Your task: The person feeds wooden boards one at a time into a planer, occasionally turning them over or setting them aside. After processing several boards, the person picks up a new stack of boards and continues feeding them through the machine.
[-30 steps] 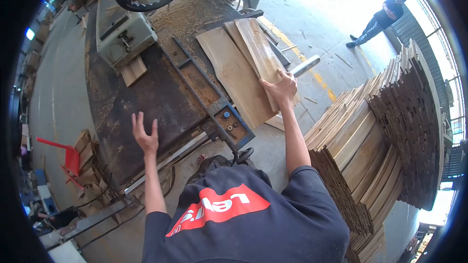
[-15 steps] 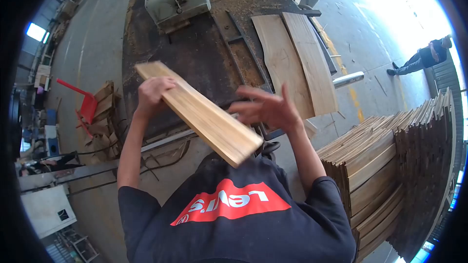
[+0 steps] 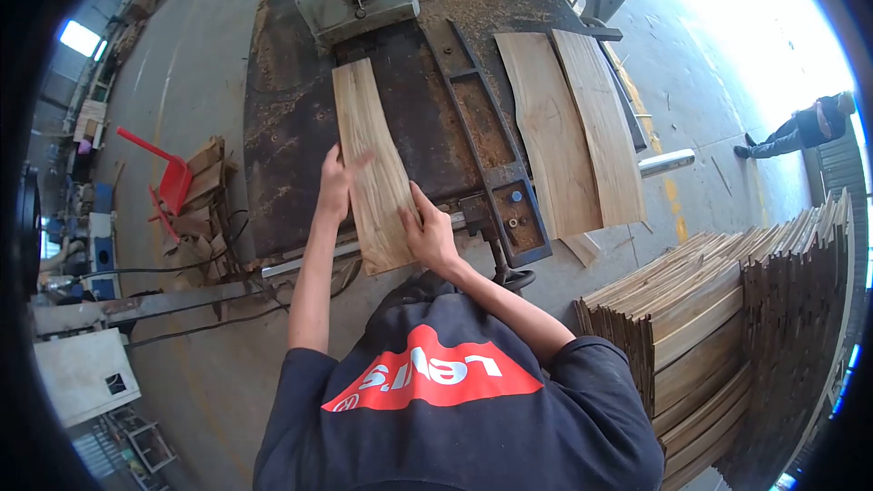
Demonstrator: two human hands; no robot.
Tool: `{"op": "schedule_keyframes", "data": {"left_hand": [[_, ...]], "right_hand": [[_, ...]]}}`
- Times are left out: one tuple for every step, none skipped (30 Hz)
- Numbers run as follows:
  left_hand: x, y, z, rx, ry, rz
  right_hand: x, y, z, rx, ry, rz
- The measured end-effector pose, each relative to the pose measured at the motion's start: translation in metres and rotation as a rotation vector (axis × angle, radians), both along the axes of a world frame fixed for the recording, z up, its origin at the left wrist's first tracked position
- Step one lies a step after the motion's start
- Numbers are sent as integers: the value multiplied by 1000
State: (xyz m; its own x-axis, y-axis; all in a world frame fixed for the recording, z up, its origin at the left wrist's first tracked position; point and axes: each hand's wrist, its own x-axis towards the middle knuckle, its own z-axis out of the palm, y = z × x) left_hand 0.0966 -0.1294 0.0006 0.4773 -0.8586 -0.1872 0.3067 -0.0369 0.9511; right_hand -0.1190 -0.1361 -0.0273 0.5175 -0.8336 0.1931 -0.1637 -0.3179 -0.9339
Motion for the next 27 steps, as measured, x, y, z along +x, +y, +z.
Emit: {"op": "schedule_keyframes", "data": {"left_hand": [[-12, 16, -3, 43, -165, -31], [-24, 35, -6, 85, -332, -61], [-34, 57, -8, 103, -710, -118], [-43, 74, -6, 117, -898, -155], [-51, 91, -5, 127, -1088, -179], [-66, 101, 6, 174, -1156, -239], [-73, 107, 12, 223, -1223, -297], [-73, 109, 4, 236, -1215, -295], [-70, 106, -4, 234, -1261, -235], [-66, 102, -9, 227, -1310, -174], [-63, 100, -14, 209, -1300, -139], [-60, 97, -17, 211, -1298, -135], [-57, 94, -23, 210, -1284, -137], [-56, 91, -27, 209, -1269, -139], [-55, 86, -30, 209, -1267, -135], [-55, 81, -33, 211, -1294, -126], [-52, 76, -35, 212, -1322, -119], [-48, 72, -38, 211, -1325, -124], [-44, 67, -41, 236, -1329, -133], [-41, 61, -44, 259, -1332, -142], [-36, 55, -51, 253, -1333, -145], [-31, 48, -58, 235, -1343, -108], [-24, 42, -64, 219, -1353, -72], [-18, 35, -63, 215, -1355, -78], [-11, 26, -62, 207, -1386, -87], [-5, 18, -61, 200, -1417, -95], [-1, 12, -60, 197, -1418, -99]], "right_hand": [[-4, 1, -4, 10, 45, -14], [-5, 2, -7, 19, 88, -27], [-4, 0, -11, 17, 91, -25], [-2, -2, -15, 29, 45, -46], [0, -1, -18, 46, 1, -67], [3, -2, -20, 54, 5, -63], [8, -5, -21, 57, 1, -70], [11, -4, -22, 62, 1, -66], [14, -2, -24, 66, 1, -61], [17, -3, -25, 34, 17, -72], [19, -5, -26, 0, 33, -86], [20, -6, -25, -34, 51, -104], [19, -10, -23, -35, 55, -100], [17, -17, -22, -222, 194, -112], [19, -24, -22, -410, 329, -124], [23, -28, -24, -411, 328, -124], [28, -32, -27, -410, 347, -134], [34, -35, -29, -407, 367, -146], [39, -38, -30, -404, 367, -153], [45, -42, -32, -455, 386, -186], [51, -48, -33, -508, 405, -218], [57, -54, -35, -509, 406, -225], [64, -60, -37, -528, 410, -243], [71, -66, -38, -545, 415, -262], [79, -73, -39, -577, 427, -288], [87, -81, -40, -576, 427, -294], [94, -88, -40, -582, 432, -310]]}}
